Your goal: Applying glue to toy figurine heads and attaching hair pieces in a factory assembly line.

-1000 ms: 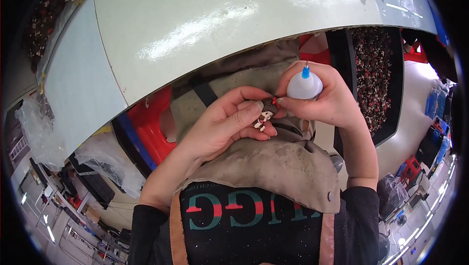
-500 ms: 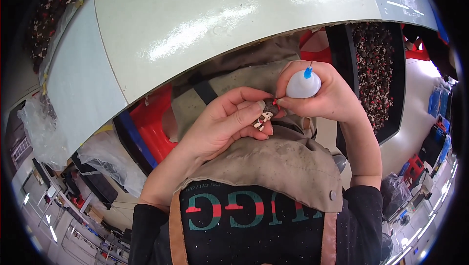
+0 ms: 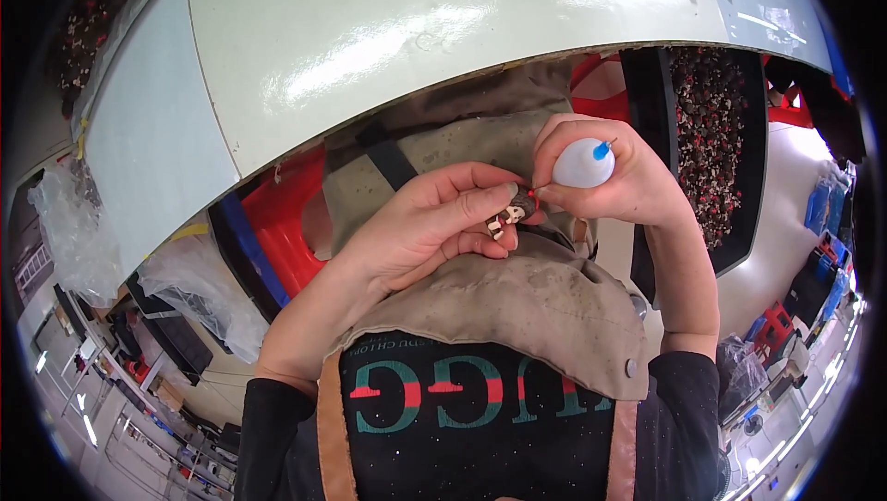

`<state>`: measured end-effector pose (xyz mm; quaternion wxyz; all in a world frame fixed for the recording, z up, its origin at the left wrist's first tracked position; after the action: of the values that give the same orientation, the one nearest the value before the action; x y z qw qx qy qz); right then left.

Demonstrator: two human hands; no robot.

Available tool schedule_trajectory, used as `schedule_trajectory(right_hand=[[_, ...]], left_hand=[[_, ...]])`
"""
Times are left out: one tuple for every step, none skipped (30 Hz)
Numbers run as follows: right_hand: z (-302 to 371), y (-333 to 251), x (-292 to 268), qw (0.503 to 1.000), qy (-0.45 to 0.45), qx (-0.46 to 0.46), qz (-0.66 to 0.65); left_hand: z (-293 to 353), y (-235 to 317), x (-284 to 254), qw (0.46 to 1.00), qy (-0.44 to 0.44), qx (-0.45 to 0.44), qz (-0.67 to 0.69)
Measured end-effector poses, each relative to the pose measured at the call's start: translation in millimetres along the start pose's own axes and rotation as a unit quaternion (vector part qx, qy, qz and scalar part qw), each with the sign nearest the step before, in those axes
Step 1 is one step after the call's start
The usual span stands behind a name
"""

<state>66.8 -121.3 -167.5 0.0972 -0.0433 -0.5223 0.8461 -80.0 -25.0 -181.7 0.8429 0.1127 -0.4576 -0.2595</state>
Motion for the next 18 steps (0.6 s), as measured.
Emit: schedule_trajectory(right_hand=[[1,-1,-2,1.0,-0.006,-0.003,0.002],[2,-1,-3,1.0,-0.013,-0.006,0.003],[1,0,-5,1.0,-0.014,-0.007,0.005],[0,2,-6,1.0,-0.017,-0.003,0.0],[0,3,-8,1.0,-0.019,0.0,-0.005],[0,3,-9,1.0,-0.02,0.0,-0.004],[0,3,-10,1.0,-0.026,-0.009,0.015],[0,2,-11,0.999,-0.031,-0.017,0.035],[0,3,-11,0.999,-0.033,-0.017,0.035],[0,3,-10,0.999,-0.044,-0.015,0.027],[-1,3,-9,0.998,-0.054,-0.012,0.019],[0,4,-10,0.998,-0.056,-0.012,0.02],[0,4,-10,0.997,-0.061,-0.022,0.033],[1,4,-10,0.996,-0.067,-0.033,0.046],[1,5,-9,0.996,-0.067,-0.033,0.046],[2,6,-8,0.997,-0.066,-0.028,0.035],[2,7,-7,0.997,-0.065,-0.024,0.023],[1,9,-6,0.997,-0.065,-0.024,0.023]], left_hand=[[-1,-1,2,1.0,0.001,-0.003,0.005],[-2,-2,4,1.0,0.001,0.0,0.007],[-4,-3,3,1.0,0.0,0.001,0.01],[-6,-4,3,1.0,-0.001,0.003,0.012],[-8,-5,3,1.0,-0.001,0.005,0.012],[-9,-7,4,1.0,0.003,0.004,0.014],[-9,-9,4,1.0,0.006,0.004,0.016],[-10,-10,3,1.0,0.007,0.004,0.017],[-10,-11,3,1.0,0.006,0.003,0.014],[-10,-12,2,1.0,0.006,0.001,0.011],[-10,-12,2,1.0,0.007,0.001,0.013],[-10,-13,3,1.0,0.005,-0.002,0.009],[-11,-13,3,1.0,0.003,-0.006,0.005],[-11,-14,3,1.0,0.004,-0.005,0.007],[-11,-14,2,1.0,0.0,-0.008,0.004],[-11,-15,1,1.0,-0.005,-0.012,0.001],[-11,-15,-1,1.0,-0.005,-0.012,0.002],[-11,-16,-3,1.0,-0.013,-0.015,0.012]])
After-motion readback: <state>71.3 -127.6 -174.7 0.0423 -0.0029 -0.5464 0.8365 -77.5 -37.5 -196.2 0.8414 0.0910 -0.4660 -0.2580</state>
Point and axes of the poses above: each hand's wrist, its own z-axis away from the middle knuckle, its own x-axis out of the palm, y = z × x, the point moved 4 cm from there along -z, towards the middle knuckle, and after that the axes turned 9 degrees about x, right-handed, at the moved point
